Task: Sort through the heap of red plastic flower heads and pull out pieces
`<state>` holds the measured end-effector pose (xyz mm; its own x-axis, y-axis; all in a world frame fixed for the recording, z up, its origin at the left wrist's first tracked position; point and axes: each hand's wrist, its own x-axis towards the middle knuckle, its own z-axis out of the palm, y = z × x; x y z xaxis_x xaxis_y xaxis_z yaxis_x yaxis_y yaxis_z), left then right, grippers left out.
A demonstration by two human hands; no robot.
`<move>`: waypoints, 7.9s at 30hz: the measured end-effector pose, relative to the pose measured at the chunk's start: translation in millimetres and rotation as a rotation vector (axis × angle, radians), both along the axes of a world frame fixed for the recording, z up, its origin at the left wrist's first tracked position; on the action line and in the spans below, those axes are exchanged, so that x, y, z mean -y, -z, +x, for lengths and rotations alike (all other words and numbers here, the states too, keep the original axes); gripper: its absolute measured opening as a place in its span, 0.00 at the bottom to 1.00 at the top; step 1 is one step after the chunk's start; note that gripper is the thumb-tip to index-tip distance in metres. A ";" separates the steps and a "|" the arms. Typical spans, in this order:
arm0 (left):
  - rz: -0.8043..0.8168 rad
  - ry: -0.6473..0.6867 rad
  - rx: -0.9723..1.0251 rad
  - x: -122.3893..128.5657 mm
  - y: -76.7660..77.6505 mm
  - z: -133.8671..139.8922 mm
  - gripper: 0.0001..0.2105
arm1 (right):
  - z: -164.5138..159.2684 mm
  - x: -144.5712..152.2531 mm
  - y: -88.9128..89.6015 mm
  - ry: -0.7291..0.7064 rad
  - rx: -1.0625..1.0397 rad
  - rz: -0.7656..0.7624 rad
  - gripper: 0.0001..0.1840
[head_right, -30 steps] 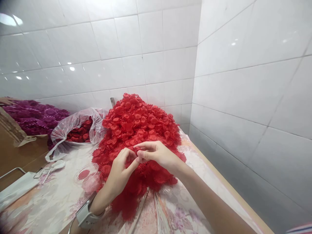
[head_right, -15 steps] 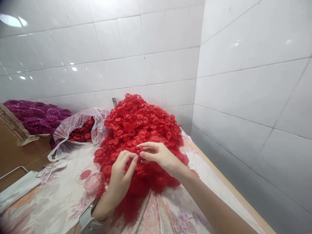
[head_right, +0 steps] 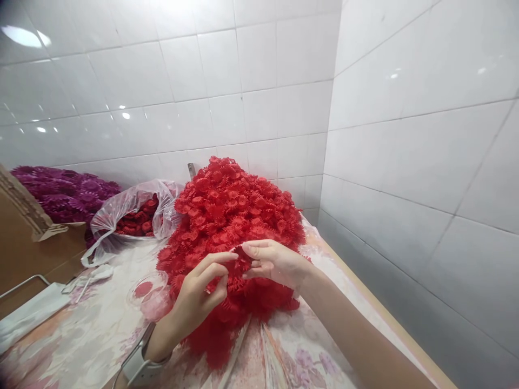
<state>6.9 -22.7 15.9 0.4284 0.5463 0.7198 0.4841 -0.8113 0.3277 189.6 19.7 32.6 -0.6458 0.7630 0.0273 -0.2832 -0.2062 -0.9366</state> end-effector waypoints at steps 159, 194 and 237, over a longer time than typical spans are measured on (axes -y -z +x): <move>-1.003 0.168 0.565 -23.7 5.6 8.4 0.18 | -37.7 16.3 26.3 0.561 0.176 0.554 0.10; -1.137 0.181 0.406 -17.1 2.4 7.7 0.15 | -29.9 12.8 26.8 0.605 0.445 0.811 0.07; -1.065 0.070 0.656 -24.2 5.4 4.1 0.20 | -26.9 18.8 14.9 0.704 0.299 0.765 0.07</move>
